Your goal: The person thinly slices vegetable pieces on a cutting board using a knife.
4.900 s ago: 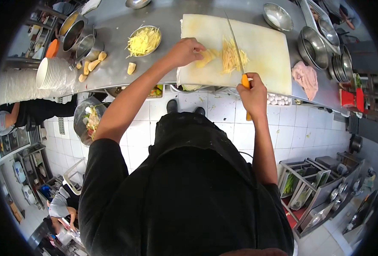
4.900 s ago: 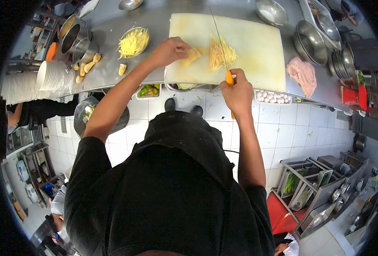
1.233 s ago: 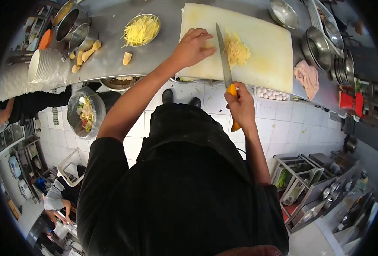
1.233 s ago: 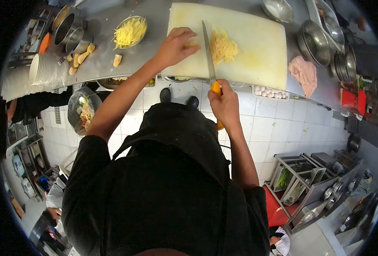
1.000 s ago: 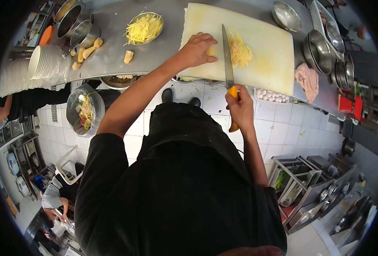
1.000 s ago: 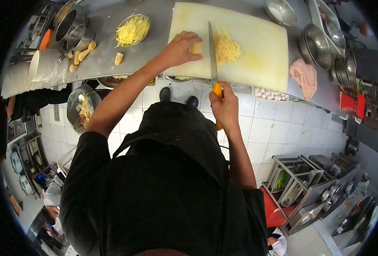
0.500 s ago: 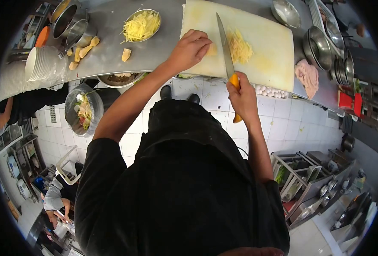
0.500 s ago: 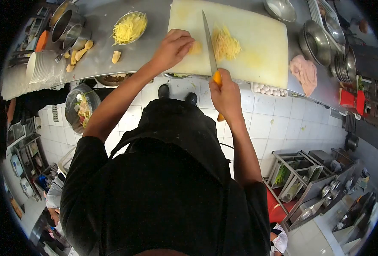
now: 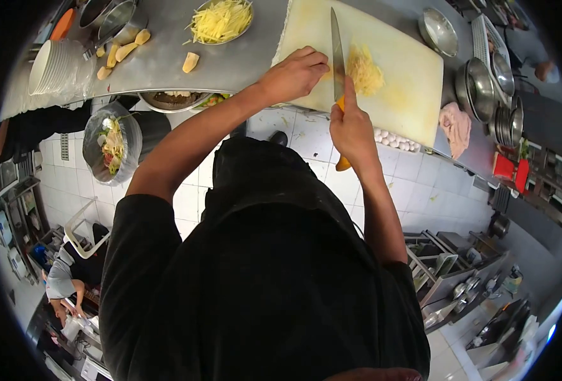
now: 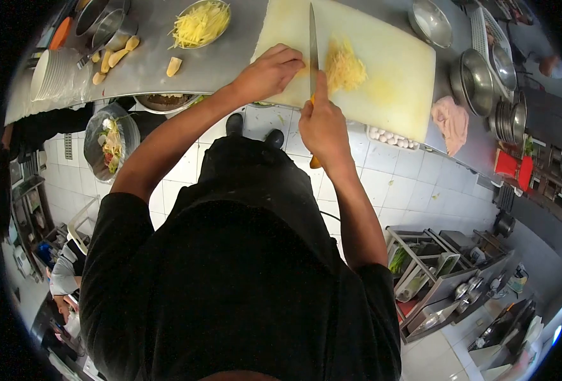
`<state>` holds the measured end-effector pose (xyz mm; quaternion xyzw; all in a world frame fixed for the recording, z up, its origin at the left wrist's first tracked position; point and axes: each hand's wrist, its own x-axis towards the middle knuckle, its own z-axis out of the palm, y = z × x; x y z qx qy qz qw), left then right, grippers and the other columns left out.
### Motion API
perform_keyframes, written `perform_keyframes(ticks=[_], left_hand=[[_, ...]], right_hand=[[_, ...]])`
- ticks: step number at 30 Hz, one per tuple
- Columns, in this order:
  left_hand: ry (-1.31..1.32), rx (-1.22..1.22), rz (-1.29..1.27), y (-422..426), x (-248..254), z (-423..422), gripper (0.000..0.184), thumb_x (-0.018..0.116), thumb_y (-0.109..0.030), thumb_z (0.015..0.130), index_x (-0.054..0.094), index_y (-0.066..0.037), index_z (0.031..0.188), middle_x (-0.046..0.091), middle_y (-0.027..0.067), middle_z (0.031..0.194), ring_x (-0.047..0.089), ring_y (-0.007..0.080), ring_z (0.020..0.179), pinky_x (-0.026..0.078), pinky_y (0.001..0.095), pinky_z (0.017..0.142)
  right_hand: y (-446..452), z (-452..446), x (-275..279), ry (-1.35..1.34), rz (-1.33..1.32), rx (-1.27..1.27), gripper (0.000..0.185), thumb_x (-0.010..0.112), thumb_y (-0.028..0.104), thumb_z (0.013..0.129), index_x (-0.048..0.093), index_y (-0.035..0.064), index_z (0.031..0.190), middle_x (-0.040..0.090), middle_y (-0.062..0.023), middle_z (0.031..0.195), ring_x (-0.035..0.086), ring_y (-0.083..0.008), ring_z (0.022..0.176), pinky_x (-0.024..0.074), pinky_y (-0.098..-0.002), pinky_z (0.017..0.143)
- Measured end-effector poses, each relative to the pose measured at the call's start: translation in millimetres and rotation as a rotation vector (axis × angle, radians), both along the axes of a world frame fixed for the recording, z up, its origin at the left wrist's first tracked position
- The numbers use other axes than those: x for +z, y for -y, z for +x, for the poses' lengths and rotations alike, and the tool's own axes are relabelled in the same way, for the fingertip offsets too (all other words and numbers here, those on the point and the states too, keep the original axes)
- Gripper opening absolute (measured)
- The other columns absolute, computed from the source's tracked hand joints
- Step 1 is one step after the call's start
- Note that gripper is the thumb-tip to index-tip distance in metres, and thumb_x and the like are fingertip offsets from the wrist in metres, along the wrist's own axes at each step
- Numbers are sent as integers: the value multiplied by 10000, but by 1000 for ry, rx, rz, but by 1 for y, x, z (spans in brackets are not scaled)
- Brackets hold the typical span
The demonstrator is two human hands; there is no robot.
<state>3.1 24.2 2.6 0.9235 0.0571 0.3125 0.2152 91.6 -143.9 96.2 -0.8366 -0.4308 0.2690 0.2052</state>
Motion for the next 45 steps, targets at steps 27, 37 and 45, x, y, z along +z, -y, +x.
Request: perform_keyframes(ticks=[27,37,45], left_hand=[[76,-9,-223,-2,-3,3,110,696,-57,852,704,-14,953,660,56,1035,607,258,982,523,363,863],[92,3,-226,-1,-5,3,107,706,-47,843,702,-15,945,660,59,1029,610,262,975,524,361,857],[61,-3,-226,-3,-3,3,96,705,-61,854,697,-12,936,662,55,1036,614,261,972,526,366,859]], right_hand=[[-44,21,-27,76,91,67,699,497,76,929,158,5,1536,636,-316,756,638,-506,753,511,-543,694],[-1,-9,-6,-2,-40,7,681,496,128,950,197,35,1555,657,-328,849,652,-504,806,513,-519,747],[-40,21,-10,12,25,41,703,506,106,936,161,21,1543,654,-325,818,641,-507,768,512,-544,706]])
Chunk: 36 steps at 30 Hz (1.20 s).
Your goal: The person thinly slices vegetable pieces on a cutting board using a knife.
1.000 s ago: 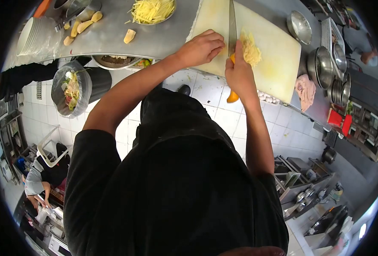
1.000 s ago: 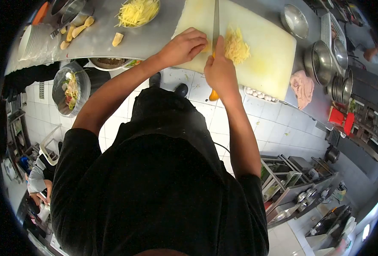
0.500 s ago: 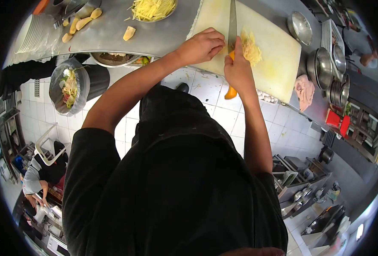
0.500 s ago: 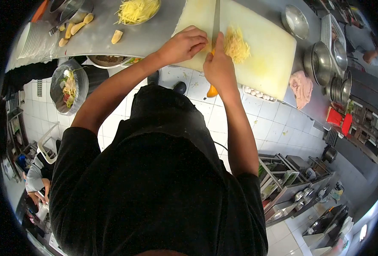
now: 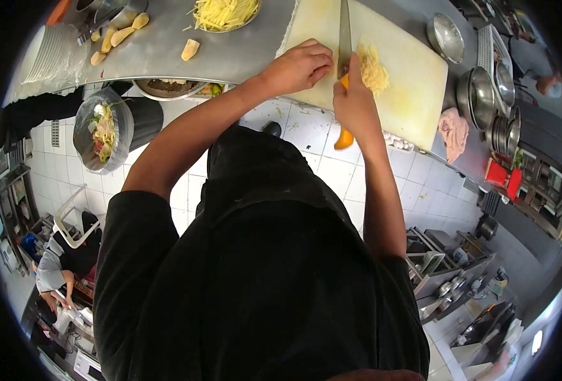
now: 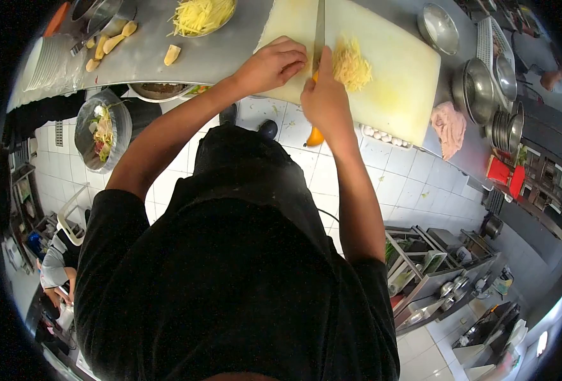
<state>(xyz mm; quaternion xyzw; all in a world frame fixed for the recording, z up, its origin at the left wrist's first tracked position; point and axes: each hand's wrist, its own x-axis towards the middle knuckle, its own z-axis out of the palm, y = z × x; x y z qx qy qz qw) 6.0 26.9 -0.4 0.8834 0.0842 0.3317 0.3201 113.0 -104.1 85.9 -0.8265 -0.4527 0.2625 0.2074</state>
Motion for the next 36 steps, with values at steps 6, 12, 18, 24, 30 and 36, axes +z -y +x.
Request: perform_keyframes(ticks=[6,12,18,24,30,36], left_hand=[[28,12,-29,2,-2,0,88,701,-68,861,693,-12,928,663,54,1036,615,258,973,525,367,861],[8,3,-25,2,-2,0,93,692,-80,871,692,-8,929,665,51,1041,613,254,980,524,363,863],[1,16,-29,2,2,-1,88,673,-84,871,702,-12,912,676,49,1003,612,239,997,531,345,880],[8,22,-26,4,0,0,82,682,-81,865,705,-14,906,674,44,1011,614,240,993,530,347,874],[7,9,-33,3,0,0,94,701,-65,855,709,-13,933,669,44,1038,618,251,983,528,363,855],[4,-1,-31,0,0,0,112,718,-52,840,708,-7,941,664,48,1034,617,251,964,529,364,842]], right_hand=[[38,-35,12,-32,-123,-43,720,496,59,938,127,40,1556,635,-305,752,635,-493,712,503,-550,694],[25,-35,23,-145,-187,-116,726,487,113,959,122,102,1587,649,-280,773,647,-454,702,502,-507,708],[39,-33,47,-113,-264,-84,717,470,74,950,115,57,1573,651,-313,838,648,-492,809,501,-546,777],[54,-35,37,-71,-208,-53,736,502,129,960,125,107,1592,652,-286,826,663,-421,743,503,-496,720],[38,-33,-3,-22,-77,-53,753,519,124,946,121,97,1584,652,-317,858,647,-477,774,494,-515,712],[2,-6,-9,-49,-6,-51,721,500,97,922,164,38,1557,647,-306,791,642,-485,743,505,-534,685]])
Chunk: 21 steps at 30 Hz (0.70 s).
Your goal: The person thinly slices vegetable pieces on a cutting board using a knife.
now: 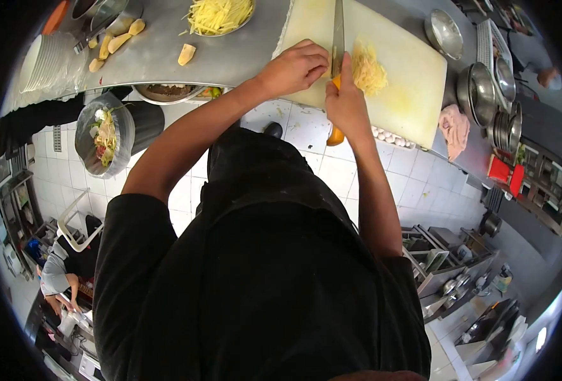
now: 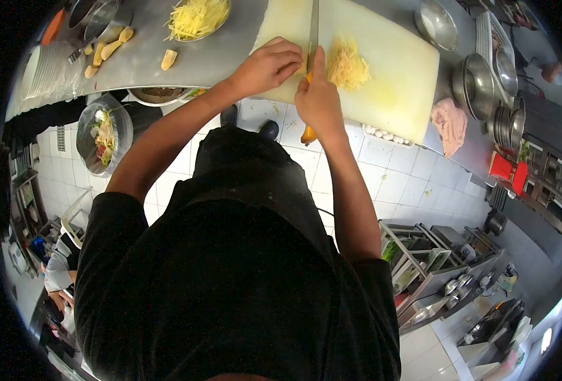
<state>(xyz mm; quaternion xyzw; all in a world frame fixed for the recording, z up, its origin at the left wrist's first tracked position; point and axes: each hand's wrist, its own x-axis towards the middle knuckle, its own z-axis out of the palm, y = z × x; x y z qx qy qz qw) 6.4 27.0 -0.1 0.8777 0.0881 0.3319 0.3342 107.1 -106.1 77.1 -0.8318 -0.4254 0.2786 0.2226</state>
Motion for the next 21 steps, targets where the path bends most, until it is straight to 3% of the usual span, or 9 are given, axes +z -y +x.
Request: perform_keyframes(ticks=[2,5,6,9,14,21], left_hand=[[6,-5,8,0,1,-2,114,721,-52,839,707,-6,942,662,49,1030,616,252,959,529,362,842],[-4,12,10,1,-2,-2,100,711,-63,854,705,-7,936,662,50,1030,615,252,963,527,363,844],[1,16,12,1,-1,-2,97,707,-68,859,705,-8,934,662,49,1030,616,252,963,527,363,845],[7,17,13,2,1,-2,91,696,-81,873,704,-9,928,664,49,1030,617,251,966,526,363,845],[10,16,20,1,1,-1,83,692,-81,877,707,-11,920,668,46,1029,618,251,966,526,362,845],[-15,23,27,2,0,-1,85,704,-70,866,713,-8,924,670,47,1024,621,254,959,528,355,845]], right_hand=[[0,5,6,-115,-48,-36,700,489,120,926,190,29,1552,650,-325,831,644,-492,788,508,-525,735],[24,-2,23,-45,-97,6,715,486,112,950,162,99,1586,643,-171,768,586,-216,505,531,-356,549],[33,-7,28,-100,-95,0,720,493,107,951,157,91,1587,645,-187,788,594,-241,525,524,-378,568],[44,-24,43,-122,-154,-26,702,499,102,941,170,23,1556,647,-355,891,643,-510,846,501,-535,791],[47,-34,21,-14,-95,14,756,502,85,940,83,43,1568,645,-320,788,638,-514,769,500,-554,718],[-3,-3,-6,21,39,-6,693,485,94,928,188,50,1552,661,-320,842,647,-506,793,513,-541,732]])
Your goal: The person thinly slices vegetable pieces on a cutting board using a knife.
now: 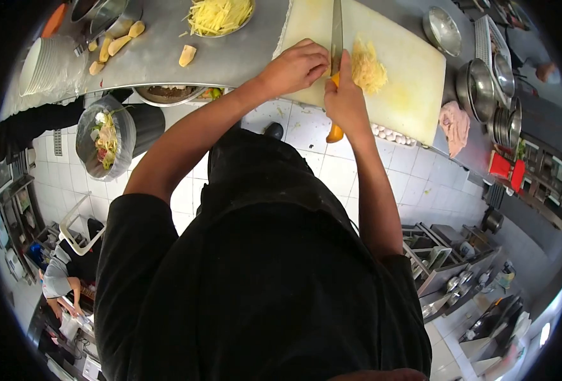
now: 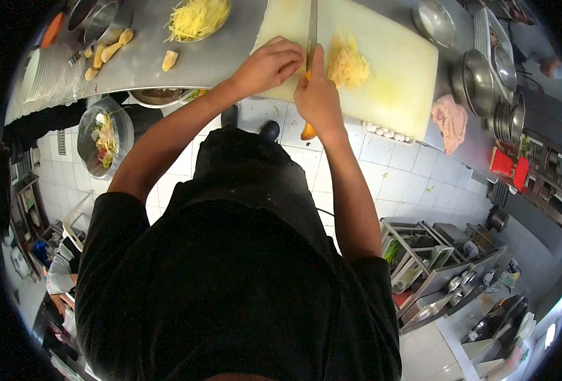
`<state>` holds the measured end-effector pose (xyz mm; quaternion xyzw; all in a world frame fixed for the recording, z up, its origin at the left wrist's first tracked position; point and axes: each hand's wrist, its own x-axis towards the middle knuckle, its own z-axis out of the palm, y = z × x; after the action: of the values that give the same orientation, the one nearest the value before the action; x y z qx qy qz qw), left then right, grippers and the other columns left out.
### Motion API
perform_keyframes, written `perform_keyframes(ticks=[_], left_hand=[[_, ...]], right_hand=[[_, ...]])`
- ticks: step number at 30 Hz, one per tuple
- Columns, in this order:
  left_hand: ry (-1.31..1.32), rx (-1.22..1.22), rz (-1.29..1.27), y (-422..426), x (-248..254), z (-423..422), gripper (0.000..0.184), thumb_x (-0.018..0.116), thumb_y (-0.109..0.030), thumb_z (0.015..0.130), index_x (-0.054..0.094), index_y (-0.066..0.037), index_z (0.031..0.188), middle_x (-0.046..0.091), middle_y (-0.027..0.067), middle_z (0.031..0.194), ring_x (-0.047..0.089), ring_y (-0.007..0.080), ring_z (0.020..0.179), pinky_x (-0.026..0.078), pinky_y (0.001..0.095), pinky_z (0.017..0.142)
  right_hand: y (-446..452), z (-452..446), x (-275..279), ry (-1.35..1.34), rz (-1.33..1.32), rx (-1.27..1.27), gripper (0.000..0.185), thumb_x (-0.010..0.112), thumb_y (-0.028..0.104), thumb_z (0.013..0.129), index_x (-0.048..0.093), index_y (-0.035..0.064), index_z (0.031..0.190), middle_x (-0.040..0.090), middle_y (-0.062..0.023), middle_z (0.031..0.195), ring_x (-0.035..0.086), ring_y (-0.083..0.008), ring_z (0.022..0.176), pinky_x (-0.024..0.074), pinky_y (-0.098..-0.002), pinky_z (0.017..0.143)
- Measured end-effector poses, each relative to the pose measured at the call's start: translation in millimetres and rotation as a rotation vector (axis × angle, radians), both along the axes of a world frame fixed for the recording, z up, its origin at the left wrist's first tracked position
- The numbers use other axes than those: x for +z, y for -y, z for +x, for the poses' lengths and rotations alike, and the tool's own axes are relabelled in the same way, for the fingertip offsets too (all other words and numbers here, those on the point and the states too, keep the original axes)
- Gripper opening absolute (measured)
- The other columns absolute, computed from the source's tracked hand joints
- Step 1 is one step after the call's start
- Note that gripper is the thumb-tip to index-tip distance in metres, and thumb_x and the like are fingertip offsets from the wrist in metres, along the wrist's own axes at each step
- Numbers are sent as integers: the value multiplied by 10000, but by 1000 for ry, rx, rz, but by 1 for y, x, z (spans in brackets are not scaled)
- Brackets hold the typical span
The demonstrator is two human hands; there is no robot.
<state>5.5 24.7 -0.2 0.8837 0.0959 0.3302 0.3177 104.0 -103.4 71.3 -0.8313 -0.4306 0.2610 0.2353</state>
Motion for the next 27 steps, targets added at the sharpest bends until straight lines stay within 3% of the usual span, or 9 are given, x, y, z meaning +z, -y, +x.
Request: perform_keyframes(ticks=[4,5,8,11,17,20,27], left_hand=[[35,-12,-11,-1,-1,0,96,720,-64,848,716,-13,929,666,61,1020,619,259,960,528,353,847],[37,-14,-13,-1,-2,0,101,724,-62,843,716,-15,933,664,65,1016,619,262,960,527,352,848],[118,6,-33,0,3,0,131,716,-61,824,708,-26,950,653,57,988,603,262,958,526,360,852],[169,70,-5,2,13,2,176,728,-57,805,720,-57,981,646,40,991,604,251,954,524,354,853],[122,-57,232,-8,27,10,251,751,-32,774,722,-79,1018,643,21,1063,611,240,967,528,341,826],[130,-83,296,-13,25,12,233,758,-39,769,723,-68,997,648,25,1040,615,225,947,529,338,814],[107,-87,322,-17,25,13,119,733,-92,808,734,-79,927,658,5,977,614,201,941,516,337,841]], right_hand=[[5,12,20,-123,-57,-24,711,481,117,929,190,70,1575,676,-276,865,673,-407,699,538,-466,682],[8,6,43,-277,-114,-120,742,534,106,928,203,104,1592,577,-92,747,549,-174,530,500,-321,504],[17,6,56,-386,-118,-166,740,531,89,924,217,126,1594,547,-77,719,521,-162,500,476,-310,485],[21,5,67,-412,-164,-144,726,497,118,928,198,80,1588,631,-143,871,567,-193,523,513,-330,566],[21,12,64,-467,-126,-128,740,507,128,909,207,49,1581,570,-109,785,566,-186,524,507,-324,558],[19,6,74,-463,-137,-190,732,533,95,929,229,123,1594,508,-53,713,491,-140,527,465,-303,487],[18,6,78,-470,-135,-183,744,540,101,929,216,125,1598,504,-53,734,485,-139,535,470,-300,503]])
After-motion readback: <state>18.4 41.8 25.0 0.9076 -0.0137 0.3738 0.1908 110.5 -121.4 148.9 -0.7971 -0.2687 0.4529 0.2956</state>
